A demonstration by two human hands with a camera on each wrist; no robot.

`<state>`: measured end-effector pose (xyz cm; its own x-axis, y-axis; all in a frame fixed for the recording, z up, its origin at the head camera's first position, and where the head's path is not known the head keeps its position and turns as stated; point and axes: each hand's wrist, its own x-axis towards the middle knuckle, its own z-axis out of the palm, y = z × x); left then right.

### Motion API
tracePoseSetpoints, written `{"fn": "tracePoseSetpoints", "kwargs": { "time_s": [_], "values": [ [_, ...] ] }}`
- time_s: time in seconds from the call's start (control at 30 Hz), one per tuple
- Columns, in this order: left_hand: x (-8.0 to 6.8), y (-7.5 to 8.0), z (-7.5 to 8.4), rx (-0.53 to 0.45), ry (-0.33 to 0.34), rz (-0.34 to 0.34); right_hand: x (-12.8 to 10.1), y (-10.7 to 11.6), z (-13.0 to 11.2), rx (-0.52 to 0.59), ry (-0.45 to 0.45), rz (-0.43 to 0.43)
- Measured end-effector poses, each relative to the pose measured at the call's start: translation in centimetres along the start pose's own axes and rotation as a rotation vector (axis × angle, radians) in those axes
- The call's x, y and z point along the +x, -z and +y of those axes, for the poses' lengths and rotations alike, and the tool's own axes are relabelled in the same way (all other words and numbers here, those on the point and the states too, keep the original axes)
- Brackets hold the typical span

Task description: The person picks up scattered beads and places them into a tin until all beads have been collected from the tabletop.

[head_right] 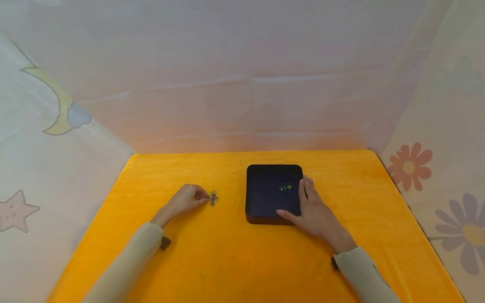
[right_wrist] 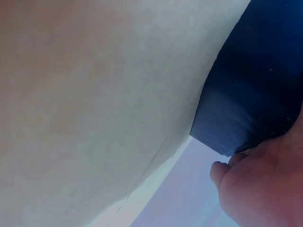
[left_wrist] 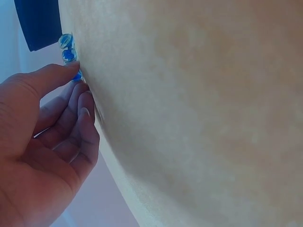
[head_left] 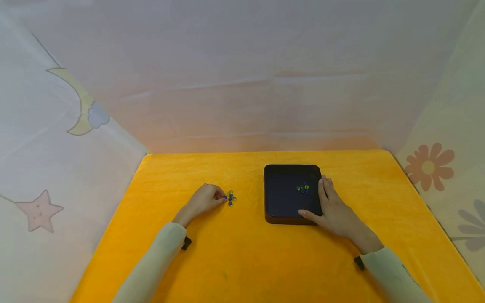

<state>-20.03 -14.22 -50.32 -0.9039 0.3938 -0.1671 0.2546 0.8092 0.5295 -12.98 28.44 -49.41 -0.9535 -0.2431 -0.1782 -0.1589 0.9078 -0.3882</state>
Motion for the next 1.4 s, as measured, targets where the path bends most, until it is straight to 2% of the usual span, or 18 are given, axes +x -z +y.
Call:
{"fn": "tracePoseSetpoints", "kwargs": {
  "time_s": [0.27, 0.63, 0.93, 1.4],
  "values": [
    [0.1, 0.0, -0.1, 0.026, -0.019, -0.019, 0.0, -0.1, 0.0, 0.003, 0.004, 0.011],
    [0.2, -0.2, -0.6, 0.039, -0.038, -0.006, 0.0, -0.2, 0.2, 0.02, 0.002, -0.001],
    [-0.1, 0.1, -0.6, -0.024, -0.048, 0.013, 0.0, -0.2, 0.2, 0.025, 0.008, 0.0],
    [-0.3, 0.8, 0.7, -0.054, -0.048, 0.048, 0.0, -0.1, 0.2, 0.022, 0.008, -0.004]
  ]
}}
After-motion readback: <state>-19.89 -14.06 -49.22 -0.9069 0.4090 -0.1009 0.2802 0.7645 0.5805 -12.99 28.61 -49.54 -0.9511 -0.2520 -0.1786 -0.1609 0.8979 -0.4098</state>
